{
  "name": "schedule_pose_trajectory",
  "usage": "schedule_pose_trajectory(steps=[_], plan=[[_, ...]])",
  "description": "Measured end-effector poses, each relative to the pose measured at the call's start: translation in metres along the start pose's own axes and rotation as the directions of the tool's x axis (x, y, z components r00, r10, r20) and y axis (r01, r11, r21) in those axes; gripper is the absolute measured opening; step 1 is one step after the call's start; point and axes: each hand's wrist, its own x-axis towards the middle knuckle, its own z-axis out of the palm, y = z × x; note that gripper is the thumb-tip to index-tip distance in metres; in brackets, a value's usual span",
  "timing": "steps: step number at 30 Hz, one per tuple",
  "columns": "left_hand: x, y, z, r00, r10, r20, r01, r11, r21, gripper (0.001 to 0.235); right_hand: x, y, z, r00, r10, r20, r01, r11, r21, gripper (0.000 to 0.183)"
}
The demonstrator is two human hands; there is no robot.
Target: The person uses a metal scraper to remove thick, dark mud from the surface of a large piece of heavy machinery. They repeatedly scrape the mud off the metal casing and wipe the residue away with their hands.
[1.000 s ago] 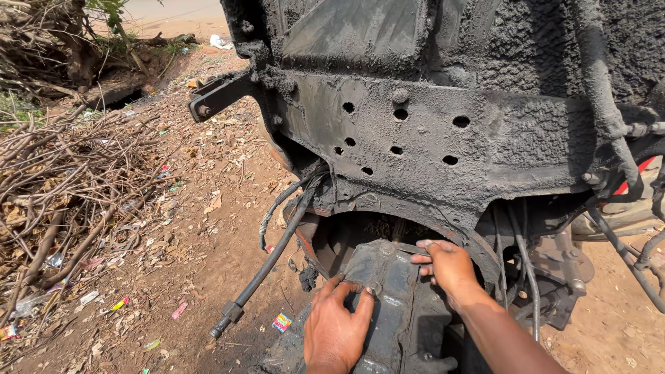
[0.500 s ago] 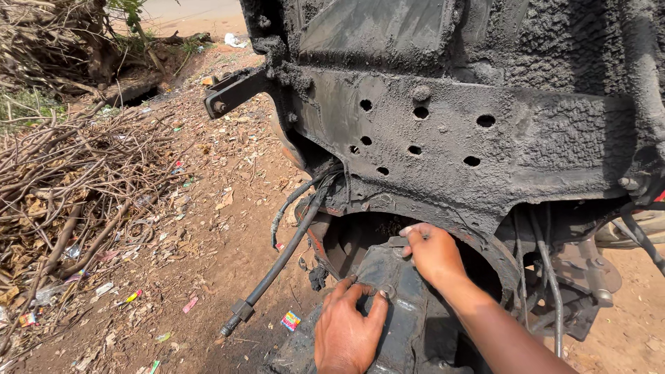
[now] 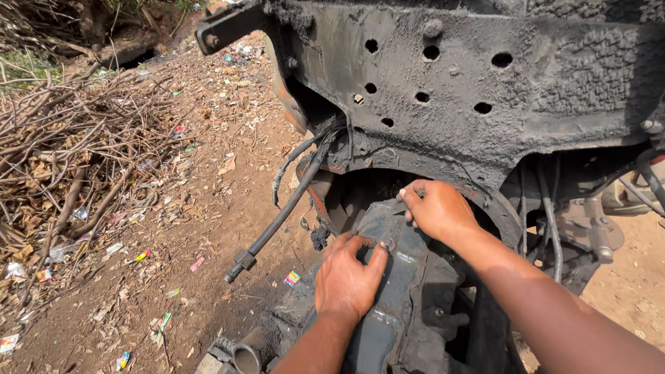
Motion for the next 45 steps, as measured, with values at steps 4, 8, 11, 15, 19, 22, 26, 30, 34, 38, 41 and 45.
schedule_pose_trajectory(steps=[4, 8, 11, 15, 19, 22, 26, 30, 34, 38, 41, 45], plan=[[0.005, -0.008, 0.008, 0.997, 0.061, -0.049, -0.061, 0.998, -0.008, 0.048, -0.01, -0.001, -0.003, 0.969, -0.169, 0.181, 0.14, 0.977, 0.159, 0.031], [0.007, -0.008, 0.008, 0.997, 0.057, -0.048, -0.057, 0.998, -0.011, 0.048, -0.028, 0.0, -0.015, 0.993, -0.102, -0.056, 0.093, 0.986, -0.136, 0.031], [0.007, -0.007, 0.007, 0.997, 0.055, -0.044, -0.056, 0.998, -0.011, 0.047, -0.046, 0.004, -0.016, 0.987, -0.163, -0.003, 0.162, 0.983, -0.084, 0.032], [0.004, -0.006, 0.006, 0.997, 0.067, -0.046, -0.067, 0.998, -0.004, 0.048, -0.066, 0.01, -0.012, 0.992, -0.127, 0.007, 0.125, 0.988, 0.092, 0.033], [0.008, -0.007, 0.005, 0.996, 0.077, -0.041, -0.077, 0.997, 0.01, 0.049, -0.074, 0.019, -0.006, 0.925, -0.378, -0.047, 0.368, 0.918, -0.149, 0.033], [0.005, -0.01, 0.005, 0.994, 0.089, -0.055, -0.088, 0.996, 0.026, 0.05, -0.085, 0.023, -0.004, 0.975, -0.167, -0.145, 0.159, 0.985, -0.065, 0.039], [0.007, -0.007, 0.007, 0.996, 0.077, -0.052, -0.076, 0.997, 0.019, 0.047, -0.095, 0.019, -0.009, 0.896, -0.428, -0.123, 0.417, 0.903, -0.104, 0.04], [0.007, -0.007, 0.003, 0.994, 0.088, -0.061, -0.086, 0.996, 0.033, 0.046, -0.098, 0.016, -0.012, 0.966, -0.235, -0.105, 0.214, 0.96, -0.18, 0.037], [0.007, -0.006, 0.008, 0.997, 0.057, -0.051, -0.057, 0.998, 0.006, 0.046, -0.101, 0.032, -0.018, 0.998, 0.045, -0.052, -0.05, 0.994, -0.101, 0.035], [0.009, -0.009, 0.004, 0.992, 0.093, -0.085, -0.092, 0.996, 0.015, 0.046, -0.106, 0.022, -0.02, 0.963, -0.233, -0.139, 0.208, 0.962, -0.177, 0.037], [0.006, -0.01, 0.007, 0.994, 0.086, -0.063, -0.084, 0.996, 0.021, 0.046, -0.123, 0.014, -0.027, 0.995, 0.011, -0.096, -0.024, 0.99, -0.137, 0.04], [0.006, -0.005, 0.004, 0.996, 0.07, -0.056, -0.07, 0.998, 0.009, 0.045, -0.143, 0.003, -0.027, 0.96, 0.229, 0.162, -0.229, 0.973, -0.018, 0.04]])
